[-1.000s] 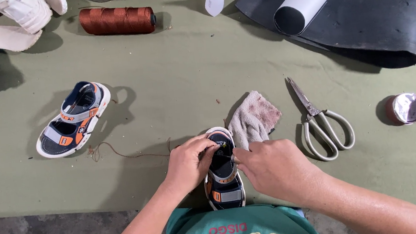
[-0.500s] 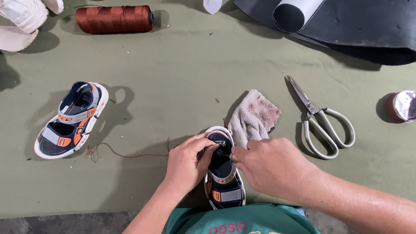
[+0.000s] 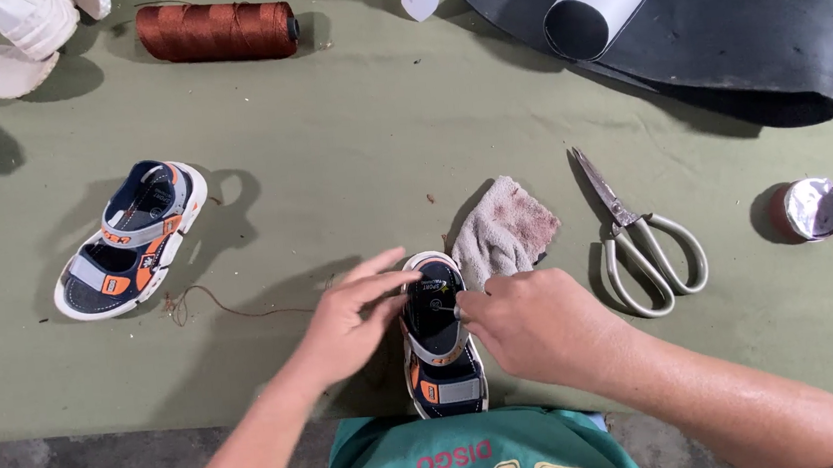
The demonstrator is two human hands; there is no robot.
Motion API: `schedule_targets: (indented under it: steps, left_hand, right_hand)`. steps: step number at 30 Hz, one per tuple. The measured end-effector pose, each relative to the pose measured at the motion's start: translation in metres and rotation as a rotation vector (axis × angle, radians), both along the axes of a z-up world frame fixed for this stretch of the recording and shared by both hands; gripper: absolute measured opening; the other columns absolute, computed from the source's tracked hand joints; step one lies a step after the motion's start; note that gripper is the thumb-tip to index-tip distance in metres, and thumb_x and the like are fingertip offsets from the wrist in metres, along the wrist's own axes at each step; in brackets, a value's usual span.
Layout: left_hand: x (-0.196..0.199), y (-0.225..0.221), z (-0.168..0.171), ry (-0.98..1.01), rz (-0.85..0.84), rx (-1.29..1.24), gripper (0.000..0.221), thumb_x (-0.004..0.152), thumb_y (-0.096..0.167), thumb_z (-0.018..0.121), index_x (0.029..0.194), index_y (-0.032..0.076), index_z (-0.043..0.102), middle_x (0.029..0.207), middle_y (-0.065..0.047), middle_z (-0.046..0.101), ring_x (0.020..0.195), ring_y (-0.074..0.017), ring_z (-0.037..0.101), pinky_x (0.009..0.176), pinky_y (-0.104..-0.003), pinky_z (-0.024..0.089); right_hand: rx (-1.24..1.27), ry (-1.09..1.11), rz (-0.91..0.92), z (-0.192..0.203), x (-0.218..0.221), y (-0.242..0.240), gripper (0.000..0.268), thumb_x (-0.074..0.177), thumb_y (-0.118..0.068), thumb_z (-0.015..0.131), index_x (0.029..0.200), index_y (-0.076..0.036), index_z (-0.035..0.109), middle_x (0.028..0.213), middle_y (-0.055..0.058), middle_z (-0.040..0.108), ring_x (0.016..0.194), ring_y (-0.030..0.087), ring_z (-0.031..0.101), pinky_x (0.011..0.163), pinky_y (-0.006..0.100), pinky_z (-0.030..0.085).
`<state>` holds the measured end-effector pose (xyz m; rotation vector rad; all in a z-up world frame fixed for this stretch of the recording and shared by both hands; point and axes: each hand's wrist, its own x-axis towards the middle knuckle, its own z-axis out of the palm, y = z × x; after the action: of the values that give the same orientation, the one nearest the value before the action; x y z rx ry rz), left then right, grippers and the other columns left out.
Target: Hand-sewing the interior of a child's sandal using a needle and thread on a repair bench.
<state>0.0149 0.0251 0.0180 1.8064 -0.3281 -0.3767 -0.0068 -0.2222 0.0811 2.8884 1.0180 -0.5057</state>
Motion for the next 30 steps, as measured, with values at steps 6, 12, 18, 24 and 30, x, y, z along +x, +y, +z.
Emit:
schedule_targets:
  steps: [6, 12, 18, 24, 30]
  left_hand:
    - [0.015, 0.028, -0.001, -0.160, -0.389, 0.553, 0.079, 0.079, 0.044, 0.086, 0.145, 0.011, 0.057, 0.160, -0.015, 0.046, 0.149, -0.0412, 0.035, 0.121, -0.064, 0.024]
    - [0.029, 0.027, -0.065, -0.426, -0.471, 0.475, 0.097, 0.069, 0.080, 0.065, 0.144, 0.019, 0.058, 0.147, -0.006, 0.061, 0.150, -0.0325, 0.037, 0.122, -0.062, 0.018]
    - [0.025, 0.029, -0.098, -0.542, -0.359, 0.327, 0.095, 0.063, 0.081, 0.067, 0.139, 0.023, 0.063, 0.147, 0.002, 0.062, 0.149, -0.0294, 0.041, 0.122, -0.057, 0.020]
    - [0.036, 0.027, -0.090, -0.516, -0.509, 0.386, 0.089, 0.079, 0.077, 0.056, 0.129, 0.004, 0.066, 0.147, -0.007, 0.060, 0.151, -0.0370, 0.031, 0.120, -0.064, 0.018]
    - [0.037, 0.025, -0.095, -0.577, -0.537, 0.405, 0.096, 0.080, 0.080, 0.048, 0.134, 0.002, 0.062, 0.145, -0.011, 0.061, 0.150, -0.0399, 0.034, 0.119, -0.067, 0.020]
  right_hand:
    - [0.090, 0.129, -0.001, 0.007, 0.015, -0.011, 0.029, 0.103, -0.036, 0.048, 0.111, -0.018, 0.070, 0.076, 0.005, 0.069, 0.064, 0.025, 0.074, 0.060, 0.038, 0.063]
    - [0.247, 0.183, -0.008, -0.016, 0.023, -0.023, 0.029, 0.100, -0.035, 0.053, 0.119, -0.021, 0.070, 0.069, 0.005, 0.063, 0.056, 0.030, 0.070, 0.055, 0.042, 0.061]
    - [0.468, 0.258, -0.082, -0.043, 0.027, -0.033, 0.032, 0.098, -0.029, 0.057, 0.126, -0.023, 0.071, 0.063, 0.003, 0.061, 0.052, 0.026, 0.067, 0.051, 0.038, 0.060]
    - [0.622, 0.302, -0.031, -0.067, 0.026, -0.040, 0.038, 0.097, -0.019, 0.062, 0.134, -0.013, 0.067, 0.072, 0.002, 0.059, 0.055, 0.024, 0.059, 0.051, 0.036, 0.049]
    - [0.502, 0.163, 0.083, -0.062, 0.024, -0.033, 0.039, 0.094, -0.017, 0.064, 0.133, -0.012, 0.067, 0.074, -0.001, 0.058, 0.051, 0.015, 0.057, 0.043, 0.032, 0.056]
